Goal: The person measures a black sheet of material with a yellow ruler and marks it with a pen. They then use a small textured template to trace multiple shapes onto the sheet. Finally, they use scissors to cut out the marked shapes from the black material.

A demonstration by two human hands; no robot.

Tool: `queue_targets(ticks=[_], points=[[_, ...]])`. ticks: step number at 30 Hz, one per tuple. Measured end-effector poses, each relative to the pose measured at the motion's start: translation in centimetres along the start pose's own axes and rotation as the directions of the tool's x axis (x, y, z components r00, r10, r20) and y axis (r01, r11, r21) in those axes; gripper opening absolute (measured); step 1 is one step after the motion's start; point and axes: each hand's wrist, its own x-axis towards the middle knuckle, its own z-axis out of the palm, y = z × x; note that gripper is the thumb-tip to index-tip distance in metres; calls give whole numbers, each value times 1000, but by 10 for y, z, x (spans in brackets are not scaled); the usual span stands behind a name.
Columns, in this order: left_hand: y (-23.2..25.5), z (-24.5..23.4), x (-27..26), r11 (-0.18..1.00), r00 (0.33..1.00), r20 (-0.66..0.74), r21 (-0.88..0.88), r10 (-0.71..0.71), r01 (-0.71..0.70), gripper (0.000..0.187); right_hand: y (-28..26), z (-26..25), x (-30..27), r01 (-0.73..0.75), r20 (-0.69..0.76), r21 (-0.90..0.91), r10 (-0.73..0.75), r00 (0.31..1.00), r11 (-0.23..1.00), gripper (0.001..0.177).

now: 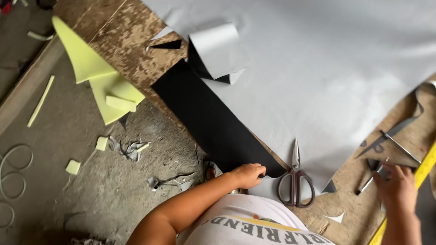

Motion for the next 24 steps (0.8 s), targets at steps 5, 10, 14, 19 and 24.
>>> queue_targets(ticks=[5,10,14,19,24], points=[[-1,10,-8,985,992,44,-133,118,-111,23,-85,-15,-9,-465,183,23,454,872,885,77],[3,17,-18,880,933,90,-374,348,-293,28,-57,-20,-19,-520,-63,-80,517,854,850,88],[-7,-25,-17,954,959,-163,-153,234,-259,37,33,19,-16,-531,-124,-73,521,844,844,76],[-39,-129,-22,974,887,-449,-132,108,-186,21,46,24,-26,-510,-14,194,522,853,838,61],[-138,-238,14,999,640,-766,39,50,-31,24,16,14,-61,-367,-317,397,501,805,841,22]])
